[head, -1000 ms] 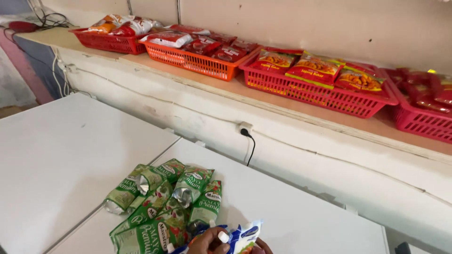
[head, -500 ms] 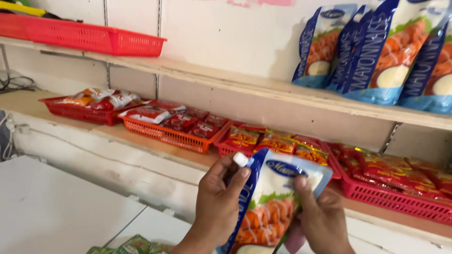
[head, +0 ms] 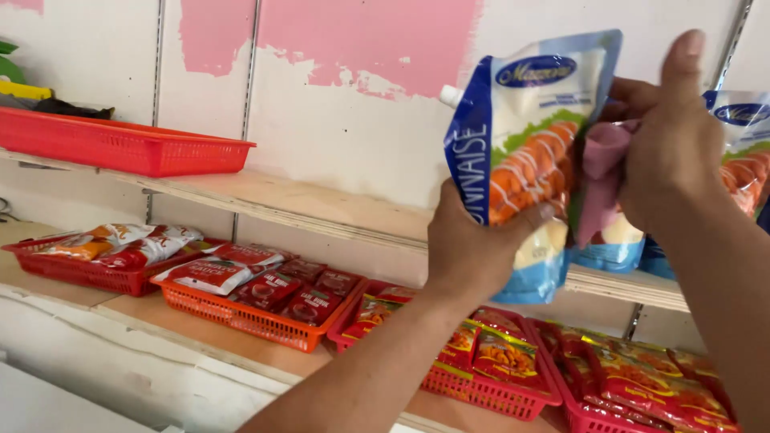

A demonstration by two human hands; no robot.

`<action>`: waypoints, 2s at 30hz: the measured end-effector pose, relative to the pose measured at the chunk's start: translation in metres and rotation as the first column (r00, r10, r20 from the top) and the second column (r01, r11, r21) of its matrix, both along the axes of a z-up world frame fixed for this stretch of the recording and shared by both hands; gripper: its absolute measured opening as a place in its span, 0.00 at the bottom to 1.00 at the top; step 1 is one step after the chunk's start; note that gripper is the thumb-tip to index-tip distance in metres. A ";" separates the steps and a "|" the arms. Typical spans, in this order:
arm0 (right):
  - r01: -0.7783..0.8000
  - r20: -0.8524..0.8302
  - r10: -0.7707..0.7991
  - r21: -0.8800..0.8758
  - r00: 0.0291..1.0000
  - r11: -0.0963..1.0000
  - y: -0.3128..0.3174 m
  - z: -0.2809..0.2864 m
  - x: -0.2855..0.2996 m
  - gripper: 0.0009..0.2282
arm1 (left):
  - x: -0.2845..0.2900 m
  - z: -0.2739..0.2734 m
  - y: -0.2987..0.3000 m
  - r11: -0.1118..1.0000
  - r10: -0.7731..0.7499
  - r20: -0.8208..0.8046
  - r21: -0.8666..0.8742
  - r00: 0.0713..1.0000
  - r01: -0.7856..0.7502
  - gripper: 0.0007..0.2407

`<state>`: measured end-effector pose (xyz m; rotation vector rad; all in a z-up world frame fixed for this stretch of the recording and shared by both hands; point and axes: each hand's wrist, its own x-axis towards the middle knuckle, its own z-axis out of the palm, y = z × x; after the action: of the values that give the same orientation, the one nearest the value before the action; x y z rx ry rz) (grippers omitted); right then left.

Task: Stock and clean mayonnaise pouches on the shelf.

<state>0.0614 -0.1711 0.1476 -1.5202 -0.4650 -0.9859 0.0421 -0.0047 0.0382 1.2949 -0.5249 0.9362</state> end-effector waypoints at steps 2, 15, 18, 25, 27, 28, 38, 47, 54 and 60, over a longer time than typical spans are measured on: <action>-0.218 0.142 0.219 -0.022 0.965 0.976 -0.017 -0.012 0.006 0.34 | 0.027 0.023 0.003 0.999 0.031 0.053 -0.026 0.998 -0.029 0.27; 0.530 0.435 -0.303 -0.670 0.848 0.520 -0.043 -0.114 0.040 0.10 | 0.208 0.065 -0.034 0.991 -0.042 -0.340 0.104 0.940 0.082 0.18; 0.523 0.466 -0.246 -0.682 0.850 0.511 -0.046 -0.115 0.043 0.09 | 0.226 0.065 -0.049 0.984 -0.087 -0.336 0.120 0.938 0.135 0.17; 0.531 0.463 -0.265 -0.684 0.846 0.499 -0.043 -0.115 0.044 0.08 | 0.208 0.066 -0.047 0.917 0.202 -0.449 0.398 0.871 -0.007 0.46; 0.527 0.464 -0.258 -0.683 0.848 0.505 -0.040 -0.116 0.045 0.08 | 0.206 0.057 -0.043 0.804 0.357 -0.366 0.588 0.859 -0.084 0.53; 0.530 0.460 -0.269 -0.678 0.846 0.509 -0.042 -0.115 0.044 0.08 | 0.205 0.054 -0.045 0.642 0.480 -0.254 0.754 0.840 -0.139 0.60; 0.534 0.403 -0.357 -0.714 0.842 0.453 -0.040 -0.119 0.044 0.09 | 0.189 0.045 -0.049 0.634 0.507 -0.296 0.765 0.809 -0.117 0.64; 0.598 0.431 -0.433 -0.694 0.792 0.401 -0.037 -0.133 0.042 0.11 | 0.051 -0.063 0.000 0.561 0.533 0.292 0.581 0.794 -0.590 0.13; 0.146 -0.013 -0.195 -0.613 0.981 0.776 0.012 -0.304 -0.043 0.08 | -0.070 -0.318 0.034 0.706 0.471 -0.500 0.708 0.727 0.030 0.23; -0.385 -0.683 -0.251 -0.633 0.686 0.672 0.030 -0.617 -0.133 0.13 | -0.218 -0.617 0.043 0.865 0.375 -0.888 0.438 0.266 0.243 0.21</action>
<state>-0.0719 -0.1415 -0.4697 -2.4623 -0.3378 0.0334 -0.1759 0.0387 -0.5788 2.1087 0.3575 -0.1572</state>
